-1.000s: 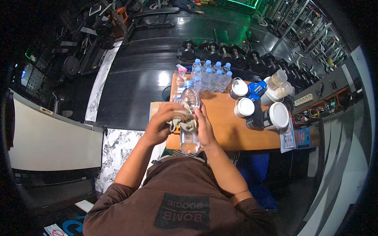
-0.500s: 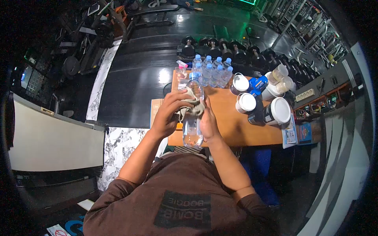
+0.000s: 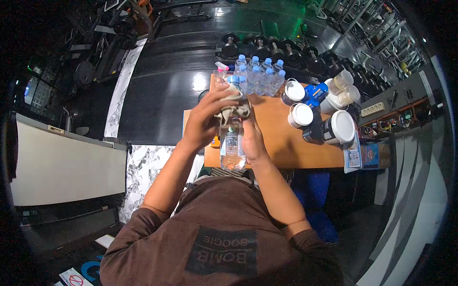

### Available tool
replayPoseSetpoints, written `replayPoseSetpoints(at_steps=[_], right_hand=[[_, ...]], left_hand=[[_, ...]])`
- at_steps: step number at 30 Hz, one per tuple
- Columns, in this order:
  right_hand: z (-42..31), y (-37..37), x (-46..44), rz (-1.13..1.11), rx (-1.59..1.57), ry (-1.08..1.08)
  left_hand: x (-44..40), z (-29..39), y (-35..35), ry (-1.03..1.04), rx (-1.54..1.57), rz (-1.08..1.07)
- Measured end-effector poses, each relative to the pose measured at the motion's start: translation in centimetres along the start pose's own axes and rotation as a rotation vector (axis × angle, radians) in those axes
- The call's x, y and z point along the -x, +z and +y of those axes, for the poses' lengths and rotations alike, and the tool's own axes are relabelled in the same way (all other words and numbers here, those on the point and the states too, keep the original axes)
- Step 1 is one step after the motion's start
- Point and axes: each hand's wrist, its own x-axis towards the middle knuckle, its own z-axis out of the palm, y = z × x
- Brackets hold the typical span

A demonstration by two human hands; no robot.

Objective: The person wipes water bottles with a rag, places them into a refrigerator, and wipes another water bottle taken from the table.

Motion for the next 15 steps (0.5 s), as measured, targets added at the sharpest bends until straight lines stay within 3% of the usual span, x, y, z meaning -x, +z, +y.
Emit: replayPoseSetpoints(at_steps=[7, 9, 13, 15], right_hand=[[-2.1, 0.2, -0.3, -0.029, -0.051, -0.079], [-2.2, 0.6, 0.0, 0.024, -0.001, -0.040], [-0.8, 0.1, -0.4, -0.012, -0.023, -0.077], [-0.1, -0.2, -0.3, -0.008, -0.009, -0.091]], left_hand=[[3.2, 0.9, -0.1, -0.066, 0.191, -0.133], [3.3, 0.3, -1.0, -0.156, 0.257, -0.093], [1.6, -0.2, -1.2, -0.117, 0.208, 0.122], [1.0, 0.0, -1.0, -0.109, 0.146, 0.113]])
